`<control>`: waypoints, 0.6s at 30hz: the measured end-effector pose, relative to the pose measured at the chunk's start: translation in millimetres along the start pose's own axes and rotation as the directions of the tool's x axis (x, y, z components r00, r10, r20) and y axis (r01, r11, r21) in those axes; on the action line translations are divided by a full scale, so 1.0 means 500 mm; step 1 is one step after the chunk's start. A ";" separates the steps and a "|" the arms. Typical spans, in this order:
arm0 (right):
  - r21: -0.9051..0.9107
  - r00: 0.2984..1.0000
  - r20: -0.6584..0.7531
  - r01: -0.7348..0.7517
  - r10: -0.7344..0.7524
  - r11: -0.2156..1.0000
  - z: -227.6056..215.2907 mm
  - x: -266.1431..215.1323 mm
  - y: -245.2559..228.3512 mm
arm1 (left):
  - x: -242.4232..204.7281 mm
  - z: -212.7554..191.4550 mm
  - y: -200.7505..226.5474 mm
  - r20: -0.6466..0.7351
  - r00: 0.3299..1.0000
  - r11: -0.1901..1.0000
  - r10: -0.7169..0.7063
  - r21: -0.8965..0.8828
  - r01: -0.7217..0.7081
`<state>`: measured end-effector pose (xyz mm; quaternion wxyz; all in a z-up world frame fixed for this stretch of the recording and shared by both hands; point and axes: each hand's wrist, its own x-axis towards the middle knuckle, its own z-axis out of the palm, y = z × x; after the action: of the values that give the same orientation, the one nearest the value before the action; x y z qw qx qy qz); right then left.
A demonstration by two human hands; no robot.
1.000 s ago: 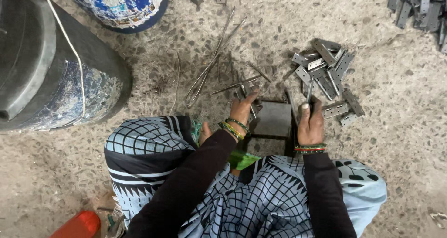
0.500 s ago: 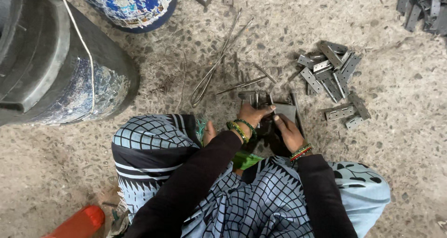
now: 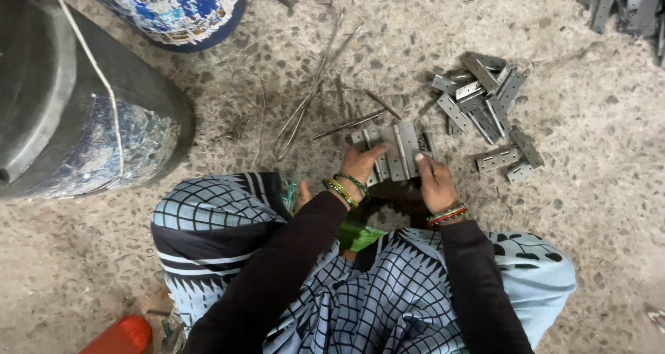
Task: The person sits on the floor and assembles metal brackets by inserting pins into holes and striking them with a hammer. The person repeatedly picks up brackets, aligns pins, and hammers them into place, then sets the finished pieces aside.
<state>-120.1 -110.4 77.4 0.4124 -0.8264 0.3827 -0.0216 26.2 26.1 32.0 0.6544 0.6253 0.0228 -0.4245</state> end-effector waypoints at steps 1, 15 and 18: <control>-0.197 0.984 -0.065 0.149 -0.165 0.969 0.002 -0.006 -0.035 | -0.001 -0.006 0.003 -0.035 0.998 0.998 -0.043 -0.056 0.041; -0.742 0.970 -0.226 -0.234 0.095 0.628 -0.298 0.260 0.244 | 0.016 -0.017 -0.033 -0.004 0.939 0.896 -0.344 -0.299 0.328; -0.621 0.922 -0.351 -0.359 0.163 0.697 -0.335 0.305 0.407 | 0.017 -0.012 -0.027 0.045 0.972 0.917 -0.231 -0.324 0.233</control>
<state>-196.3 -396.0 3.0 0.0276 -0.8445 0.5309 0.0657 27.0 28.6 15.0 0.6942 0.4998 0.1651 -0.4910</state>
